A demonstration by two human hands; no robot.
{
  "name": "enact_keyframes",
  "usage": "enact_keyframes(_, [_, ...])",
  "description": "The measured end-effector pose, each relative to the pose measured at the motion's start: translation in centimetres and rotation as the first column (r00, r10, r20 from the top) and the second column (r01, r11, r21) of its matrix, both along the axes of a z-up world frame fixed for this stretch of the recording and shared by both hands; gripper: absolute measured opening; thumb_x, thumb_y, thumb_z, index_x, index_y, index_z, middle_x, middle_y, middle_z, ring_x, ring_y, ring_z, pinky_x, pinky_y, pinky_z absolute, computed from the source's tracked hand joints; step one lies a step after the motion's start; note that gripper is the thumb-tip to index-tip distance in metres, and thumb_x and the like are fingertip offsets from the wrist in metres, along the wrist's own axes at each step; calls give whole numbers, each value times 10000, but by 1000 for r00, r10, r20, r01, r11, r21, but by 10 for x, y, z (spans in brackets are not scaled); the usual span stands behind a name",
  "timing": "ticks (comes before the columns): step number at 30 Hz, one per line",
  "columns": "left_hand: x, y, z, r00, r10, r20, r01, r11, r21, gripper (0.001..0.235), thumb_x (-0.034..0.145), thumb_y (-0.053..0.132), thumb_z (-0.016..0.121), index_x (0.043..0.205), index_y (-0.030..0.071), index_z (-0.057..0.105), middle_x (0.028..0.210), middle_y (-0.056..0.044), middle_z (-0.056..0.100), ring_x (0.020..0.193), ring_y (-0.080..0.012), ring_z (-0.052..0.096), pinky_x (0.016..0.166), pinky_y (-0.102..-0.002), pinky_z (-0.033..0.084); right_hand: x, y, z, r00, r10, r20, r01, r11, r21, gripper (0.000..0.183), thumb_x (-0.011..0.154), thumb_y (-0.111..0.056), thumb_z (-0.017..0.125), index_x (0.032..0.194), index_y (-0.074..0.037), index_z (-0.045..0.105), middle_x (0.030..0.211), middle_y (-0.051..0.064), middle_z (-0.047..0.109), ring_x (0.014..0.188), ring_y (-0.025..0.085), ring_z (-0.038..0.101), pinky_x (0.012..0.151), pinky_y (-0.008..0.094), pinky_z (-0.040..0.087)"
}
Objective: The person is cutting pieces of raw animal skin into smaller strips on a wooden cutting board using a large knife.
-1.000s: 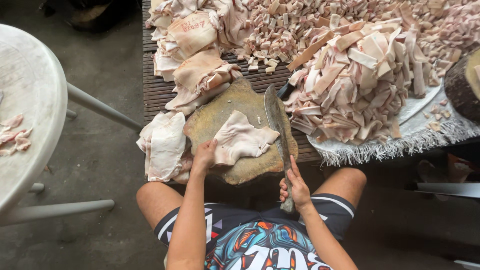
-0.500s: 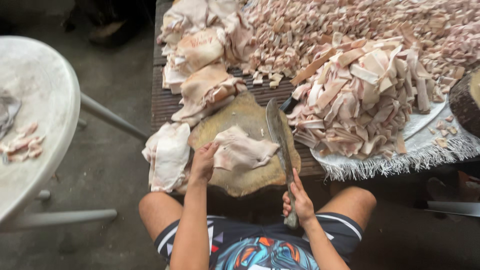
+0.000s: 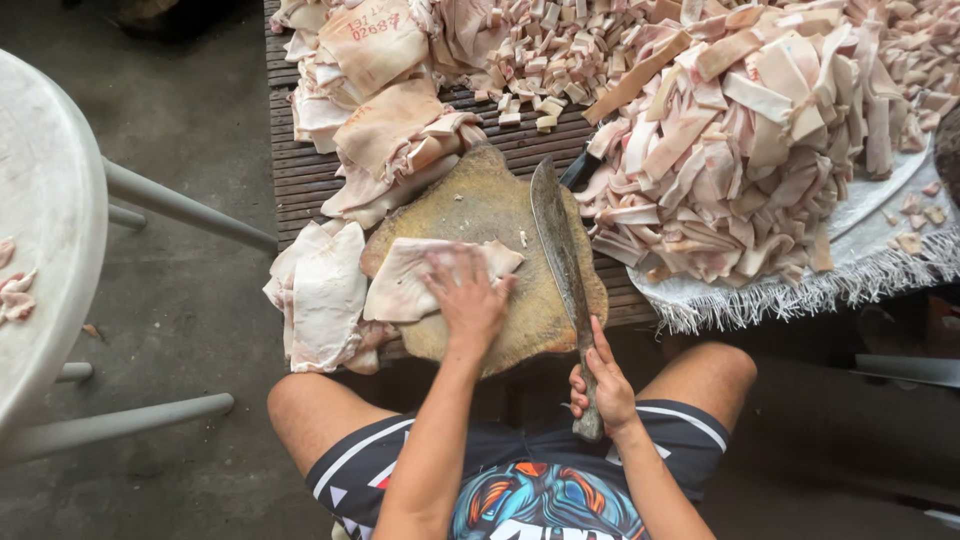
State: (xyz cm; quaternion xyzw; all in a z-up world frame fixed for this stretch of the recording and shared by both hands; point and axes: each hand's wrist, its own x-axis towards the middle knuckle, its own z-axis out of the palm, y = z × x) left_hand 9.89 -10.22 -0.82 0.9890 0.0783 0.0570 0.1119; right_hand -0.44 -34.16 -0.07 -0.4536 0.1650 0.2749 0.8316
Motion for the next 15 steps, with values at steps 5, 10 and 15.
enact_keyframes(5, [-12, -17, -14, 984, -175, 14, 176, 983, -51, 726, 1006, 687, 290, 1569, 241, 400, 1681, -158, 237, 1551, -468, 113, 1192, -719, -19, -4, -1, -3, 999, -19, -30, 20, 999, 29, 619, 1048, -301, 385, 1594, -504, 178, 670, 58, 465, 435, 128, 455, 417, 311, 485])
enact_keyframes(10, [-33, 7, 15, 898, -438, 43, 427, 841, -332, 483, 1030, 557, 429, 1297, 236, 672, 1531, -133, 540, 1488, -375, 341, 1217, -637, 111, -3, 2, -2, 1000, -11, 0, 11, 999, 46, 624, 1049, -296, 385, 1598, -503, 170, 665, 54, 462, 428, 123, 452, 411, 310, 489])
enact_keyframes(15, [-47, 81, 40, 907, 313, 283, -97, 808, -582, 283, 1042, 329, 625, 1143, 77, 708, 1148, -158, 718, 1103, -309, 655, 968, -458, 542, -4, 0, -6, 1000, -20, 20, 19, 999, 43, 619, 1055, -303, 376, 1605, -490, 161, 665, 56, 459, 433, 121, 454, 410, 309, 486])
